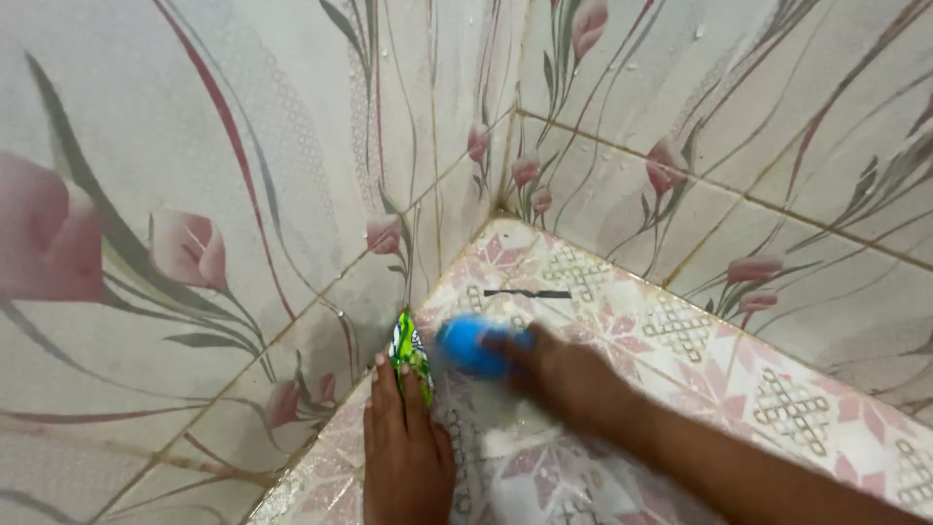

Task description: The person applies a cleaning agent from a green packet onto a tiled floor and scrubs the surface with a blue sponge. The person moves along the floor, repeatedly applying the agent and scrubbing different sections.

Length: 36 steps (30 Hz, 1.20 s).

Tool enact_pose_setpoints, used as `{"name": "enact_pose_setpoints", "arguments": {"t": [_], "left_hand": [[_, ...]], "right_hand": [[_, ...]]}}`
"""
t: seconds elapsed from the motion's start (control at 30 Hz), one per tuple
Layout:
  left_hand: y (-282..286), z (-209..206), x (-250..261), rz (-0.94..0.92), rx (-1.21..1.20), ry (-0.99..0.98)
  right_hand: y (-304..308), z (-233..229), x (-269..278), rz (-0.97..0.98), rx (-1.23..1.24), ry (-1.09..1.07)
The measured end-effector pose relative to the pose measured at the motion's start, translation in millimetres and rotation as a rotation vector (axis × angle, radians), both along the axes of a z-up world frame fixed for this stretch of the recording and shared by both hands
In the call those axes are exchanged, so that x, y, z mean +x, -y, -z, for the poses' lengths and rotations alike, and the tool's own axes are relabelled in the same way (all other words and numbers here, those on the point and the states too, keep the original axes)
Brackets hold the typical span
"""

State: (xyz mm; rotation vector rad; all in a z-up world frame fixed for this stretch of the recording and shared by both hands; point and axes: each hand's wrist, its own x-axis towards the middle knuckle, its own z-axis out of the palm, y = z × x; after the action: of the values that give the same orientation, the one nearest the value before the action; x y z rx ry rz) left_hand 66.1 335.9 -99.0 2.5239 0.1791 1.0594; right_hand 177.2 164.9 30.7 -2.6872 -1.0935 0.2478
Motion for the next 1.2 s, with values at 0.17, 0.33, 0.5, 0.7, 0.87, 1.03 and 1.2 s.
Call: {"name": "enact_pose_setpoints", "arguments": {"t": [0.17, 0.33, 0.5, 0.7, 0.87, 1.03, 1.2], "left_hand": [[0, 0, 0, -0.005, 0.002, -0.036], [-2, 19, 10, -0.047, 0.014, 0.002], [-4, 19, 8, -0.004, 0.0, -0.033], [-5, 24, 10, -0.023, 0.018, -0.019], [0, 19, 6, -0.025, 0.014, -0.014], [-3, 19, 13, -0.028, 0.028, 0.009], [-4, 20, 10, 0.005, 0.081, 0.01]], "right_hand": [[-18, 2, 77, 0.314, -0.112, 0.176], [-57, -2, 20, -0.041, -0.331, -0.002], [-41, -16, 86, 0.324, -0.179, 0.021], [-40, 18, 62, 0.026, 0.079, 0.276], [-8, 18, 130, 0.18, -0.104, 0.218], [-39, 13, 102, 0.36, -0.147, 0.228], [-24, 29, 119, 0.13, -0.195, 0.273]]}}
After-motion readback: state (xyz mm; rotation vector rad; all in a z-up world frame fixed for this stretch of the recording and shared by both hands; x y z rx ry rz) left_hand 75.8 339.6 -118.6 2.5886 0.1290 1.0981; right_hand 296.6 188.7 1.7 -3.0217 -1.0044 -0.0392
